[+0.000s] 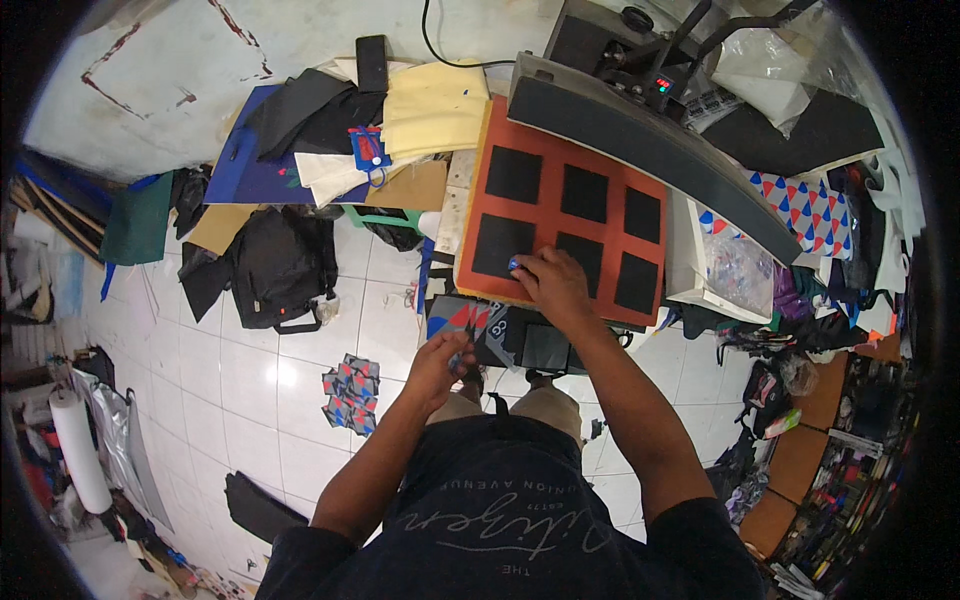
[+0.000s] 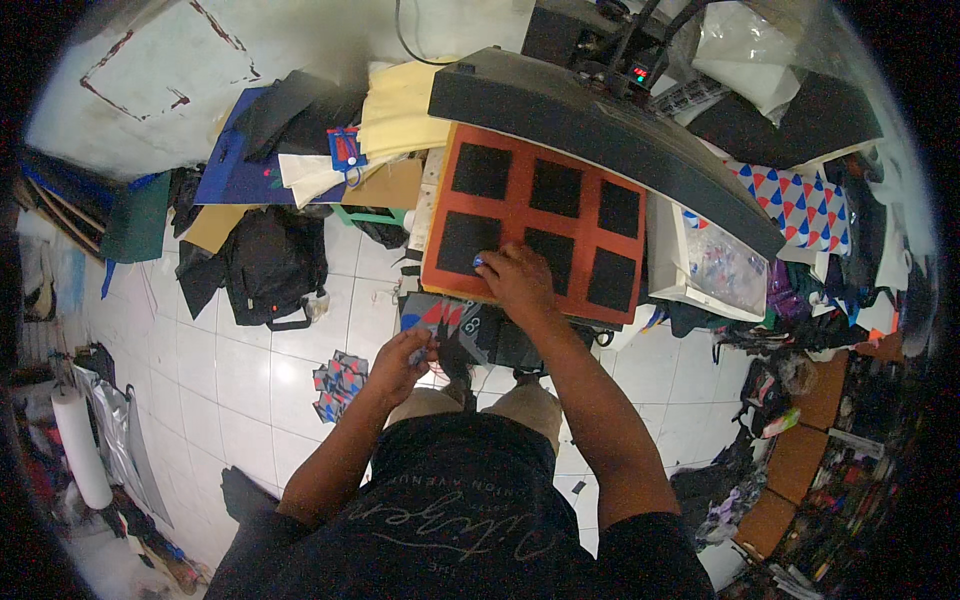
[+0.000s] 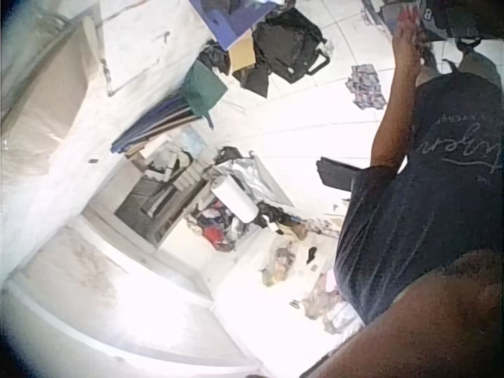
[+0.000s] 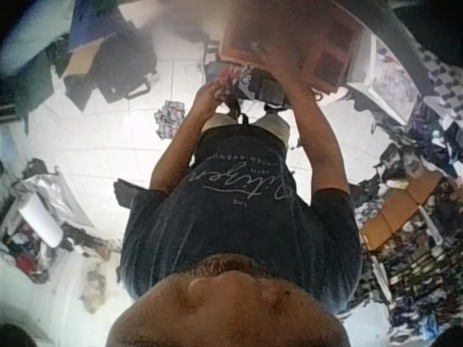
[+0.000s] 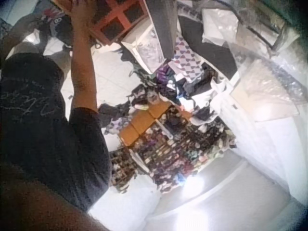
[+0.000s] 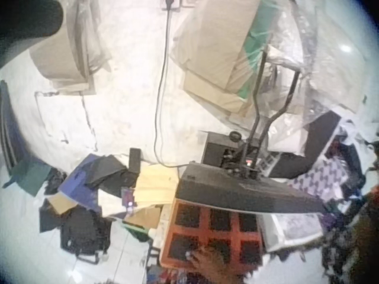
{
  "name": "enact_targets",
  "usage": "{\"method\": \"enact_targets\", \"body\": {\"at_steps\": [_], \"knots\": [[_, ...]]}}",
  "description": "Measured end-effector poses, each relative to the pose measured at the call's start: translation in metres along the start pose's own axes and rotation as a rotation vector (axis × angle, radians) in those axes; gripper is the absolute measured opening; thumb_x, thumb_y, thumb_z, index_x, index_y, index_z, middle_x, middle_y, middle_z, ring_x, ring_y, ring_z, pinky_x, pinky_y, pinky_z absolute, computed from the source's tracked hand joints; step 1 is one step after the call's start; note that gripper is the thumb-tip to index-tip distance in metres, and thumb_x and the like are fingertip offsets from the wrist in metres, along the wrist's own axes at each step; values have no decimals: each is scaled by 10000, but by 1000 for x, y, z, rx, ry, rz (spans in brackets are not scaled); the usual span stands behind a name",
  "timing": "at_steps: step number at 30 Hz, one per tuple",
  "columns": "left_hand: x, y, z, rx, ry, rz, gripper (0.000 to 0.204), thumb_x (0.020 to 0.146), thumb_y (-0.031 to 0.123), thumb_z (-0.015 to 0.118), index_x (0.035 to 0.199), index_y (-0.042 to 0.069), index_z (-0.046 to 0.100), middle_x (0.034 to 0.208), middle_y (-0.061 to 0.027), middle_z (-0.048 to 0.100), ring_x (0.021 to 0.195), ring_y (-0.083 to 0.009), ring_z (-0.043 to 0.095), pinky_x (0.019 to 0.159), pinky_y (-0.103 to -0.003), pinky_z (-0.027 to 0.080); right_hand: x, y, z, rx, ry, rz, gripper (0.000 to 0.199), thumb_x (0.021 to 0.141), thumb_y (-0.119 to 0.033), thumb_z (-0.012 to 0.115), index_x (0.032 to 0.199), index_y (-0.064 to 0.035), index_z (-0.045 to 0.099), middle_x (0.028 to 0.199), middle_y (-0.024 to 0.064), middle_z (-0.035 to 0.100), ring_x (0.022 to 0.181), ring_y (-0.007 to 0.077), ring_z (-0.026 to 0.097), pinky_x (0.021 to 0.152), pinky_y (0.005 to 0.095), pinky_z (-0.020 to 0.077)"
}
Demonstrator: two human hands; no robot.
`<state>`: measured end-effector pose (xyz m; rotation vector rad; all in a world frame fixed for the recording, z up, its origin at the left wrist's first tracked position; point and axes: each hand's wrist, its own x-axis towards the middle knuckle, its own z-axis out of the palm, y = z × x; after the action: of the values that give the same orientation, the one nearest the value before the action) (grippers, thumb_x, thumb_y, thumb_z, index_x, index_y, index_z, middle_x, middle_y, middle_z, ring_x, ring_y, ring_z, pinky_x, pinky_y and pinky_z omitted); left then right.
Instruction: The person places small blue stickers onto a red grid board, then applies larger patterned stickers over the grid squares. The person handles the stickers by hand and arranges them in a repeating pattern on the board.
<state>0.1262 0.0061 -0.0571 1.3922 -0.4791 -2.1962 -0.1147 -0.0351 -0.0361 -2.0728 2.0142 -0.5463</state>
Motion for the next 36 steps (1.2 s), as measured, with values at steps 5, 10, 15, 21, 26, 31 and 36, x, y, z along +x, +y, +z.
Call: {"method": "enact_targets", "body": {"at_steps": [5,10,15,21,26,31,36], "knots": [[-4,2,4,-86,3,-65,148,886,190,631,978,90,573,883,-30,589,765,-128,562,640,-245,414,-5,9,10,-25,-10,38,235,834,-289,651,1025,-159,695,883,58,585,876,251,586,792,398,475],[-2,-1,5,-93,3,-81,146,884,184,632,977,88,573,877,-34,591,748,-126,564,616,-238,412,-8,10,12,-3,-22,52,236,839,-290,649,1033,-165,697,889,51,588,887,241,582,801,399,469],[5,-6,0,-74,-23,-75,164,885,195,629,987,79,572,891,-42,591,763,-139,567,640,-249,420,-5,7,7,10,-9,61,230,828,-281,661,1020,-161,702,868,45,582,872,234,580,792,397,470],[3,-3,4,-56,11,-87,163,877,199,646,975,90,573,872,-29,601,743,-125,574,626,-243,420,-1,4,6,-17,-10,71,245,813,-296,673,1018,-165,703,862,38,576,863,223,582,796,384,472],[2,-2,2,-58,4,-76,151,876,196,649,964,91,586,872,-28,605,748,-128,579,631,-244,424,-2,4,8,-6,-15,94,251,811,-306,674,1019,-168,703,870,41,580,870,223,587,805,383,473],[2,-5,0,-13,-14,-26,150,877,195,645,971,89,594,876,-30,606,754,-130,581,634,-246,426,-3,4,8,-26,-4,71,256,813,-316,672,1018,-164,703,895,46,592,883,228,592,808,386,475],[4,-5,1,-37,-8,-52,149,879,192,638,976,88,594,886,-33,608,766,-129,581,635,-247,427,-2,5,7,-55,-13,68,265,817,-320,670,1024,-156,698,909,53,601,904,232,598,811,390,479]]}}
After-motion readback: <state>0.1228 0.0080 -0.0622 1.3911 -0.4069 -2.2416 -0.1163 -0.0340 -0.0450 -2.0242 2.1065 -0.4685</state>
